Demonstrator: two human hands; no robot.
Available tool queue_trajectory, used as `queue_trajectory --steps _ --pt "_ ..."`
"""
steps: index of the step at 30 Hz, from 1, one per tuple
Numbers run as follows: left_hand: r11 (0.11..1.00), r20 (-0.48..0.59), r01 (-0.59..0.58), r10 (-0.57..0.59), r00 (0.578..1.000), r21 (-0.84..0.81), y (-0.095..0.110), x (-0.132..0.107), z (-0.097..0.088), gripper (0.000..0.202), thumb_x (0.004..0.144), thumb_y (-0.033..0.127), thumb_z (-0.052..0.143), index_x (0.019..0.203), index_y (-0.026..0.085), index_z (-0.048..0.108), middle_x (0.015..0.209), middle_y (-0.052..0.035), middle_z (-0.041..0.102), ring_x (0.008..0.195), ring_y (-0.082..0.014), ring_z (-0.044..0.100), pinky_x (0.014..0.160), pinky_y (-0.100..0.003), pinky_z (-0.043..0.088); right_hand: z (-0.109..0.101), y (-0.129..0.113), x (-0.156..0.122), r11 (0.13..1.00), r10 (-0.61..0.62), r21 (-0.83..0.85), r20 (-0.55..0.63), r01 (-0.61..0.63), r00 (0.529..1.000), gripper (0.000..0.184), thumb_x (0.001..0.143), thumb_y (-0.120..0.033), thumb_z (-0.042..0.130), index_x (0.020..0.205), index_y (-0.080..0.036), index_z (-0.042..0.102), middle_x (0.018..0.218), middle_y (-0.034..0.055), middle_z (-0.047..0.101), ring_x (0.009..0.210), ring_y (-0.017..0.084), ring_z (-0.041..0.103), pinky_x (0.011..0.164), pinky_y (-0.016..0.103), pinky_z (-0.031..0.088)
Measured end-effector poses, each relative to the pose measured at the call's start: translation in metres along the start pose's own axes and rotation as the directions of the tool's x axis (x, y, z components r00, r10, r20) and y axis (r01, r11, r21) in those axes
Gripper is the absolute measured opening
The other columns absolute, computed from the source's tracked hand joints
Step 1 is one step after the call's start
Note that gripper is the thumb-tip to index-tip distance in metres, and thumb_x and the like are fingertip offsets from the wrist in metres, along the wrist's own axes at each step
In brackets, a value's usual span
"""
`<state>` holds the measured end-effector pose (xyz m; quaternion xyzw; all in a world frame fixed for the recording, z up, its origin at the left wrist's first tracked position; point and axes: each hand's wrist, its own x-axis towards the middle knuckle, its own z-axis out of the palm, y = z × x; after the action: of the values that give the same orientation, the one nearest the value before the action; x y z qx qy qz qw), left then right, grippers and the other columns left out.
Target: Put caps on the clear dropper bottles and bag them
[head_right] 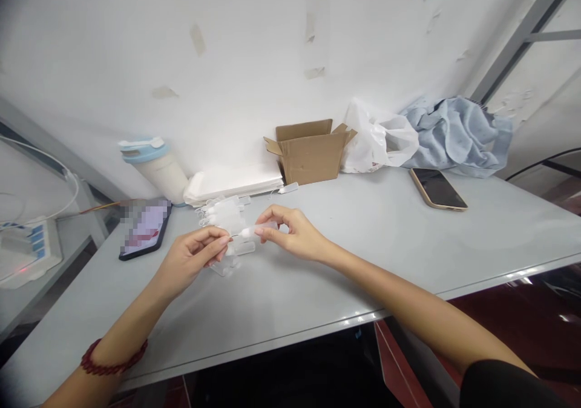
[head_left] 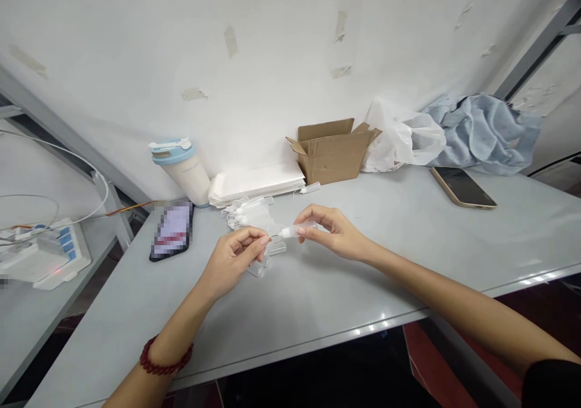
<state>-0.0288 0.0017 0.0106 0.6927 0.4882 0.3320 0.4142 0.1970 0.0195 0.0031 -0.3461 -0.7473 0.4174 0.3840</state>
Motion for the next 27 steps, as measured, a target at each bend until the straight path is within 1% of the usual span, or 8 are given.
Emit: queue_trajectory --steps 10,15,18,22,27 --pt "0.999 0.007 -0.014 0.013 1.0 0.032 0.0011 0.0005 0.0002 0.022 0.083 0.038 0.053 0.077 0.019 0.06 0.058 0.0026 0.052 0.051 -0.011 0.047 0.049 -0.022 0.039 0.0016 -0.0003 0.0004 1.0 0.014 0.007 0.008 -0.014 1.0 0.018 0.087 -0.034 0.054 0.089 -0.017 0.06 0.076 0.0018 0.064 0.077 0.015 0.059 0.067 0.028 0.043" --pt "0.998 0.027 -0.043 0.041 0.999 0.054 0.0026 -0.001 0.0004 0.022 0.083 0.037 0.052 0.075 0.018 0.06 0.059 0.0022 0.052 0.051 -0.011 0.045 0.049 -0.022 0.038 0.0025 -0.0007 0.0001 1.0 0.022 0.016 -0.006 -0.021 1.0 0.017 0.087 -0.033 0.055 0.087 -0.017 0.06 0.072 0.0006 0.062 0.072 0.014 0.058 0.067 0.027 0.043" --pt "0.997 0.037 -0.056 0.053 0.998 0.06 0.0021 -0.0015 0.0008 0.02 0.083 0.035 0.053 0.075 0.018 0.06 0.059 0.0022 0.052 0.053 -0.0112 0.047 0.05 -0.022 0.039 0.0033 0.0007 -0.0003 0.999 0.02 0.031 -0.005 -0.02 1.0 0.017 0.087 -0.033 0.054 0.088 -0.017 0.059 0.073 0.0007 0.062 0.072 0.013 0.058 0.068 0.028 0.043" --pt "0.995 0.043 -0.068 0.065 0.997 0.069 0.0009 -0.0014 0.0017 0.02 0.084 0.035 0.052 0.077 0.019 0.061 0.061 0.0014 0.054 0.056 -0.0123 0.05 0.052 -0.022 0.04 0.0021 0.002 -0.0003 1.0 0.011 0.025 0.008 -0.011 1.0 0.018 0.088 -0.033 0.054 0.088 -0.017 0.059 0.072 0.0007 0.062 0.072 0.014 0.058 0.069 0.028 0.042" --pt "0.989 0.067 -0.092 0.084 0.994 0.117 0.0011 -0.0017 0.0035 0.021 0.084 0.035 0.051 0.077 0.018 0.062 0.063 0.0008 0.056 0.057 -0.0124 0.05 0.054 -0.023 0.041 -0.0027 -0.0011 0.0 1.0 0.015 -0.028 0.058 -0.013 0.998 0.019 0.088 -0.034 0.053 0.086 -0.017 0.06 0.07 0.0003 0.062 0.07 0.013 0.056 0.067 0.028 0.042"
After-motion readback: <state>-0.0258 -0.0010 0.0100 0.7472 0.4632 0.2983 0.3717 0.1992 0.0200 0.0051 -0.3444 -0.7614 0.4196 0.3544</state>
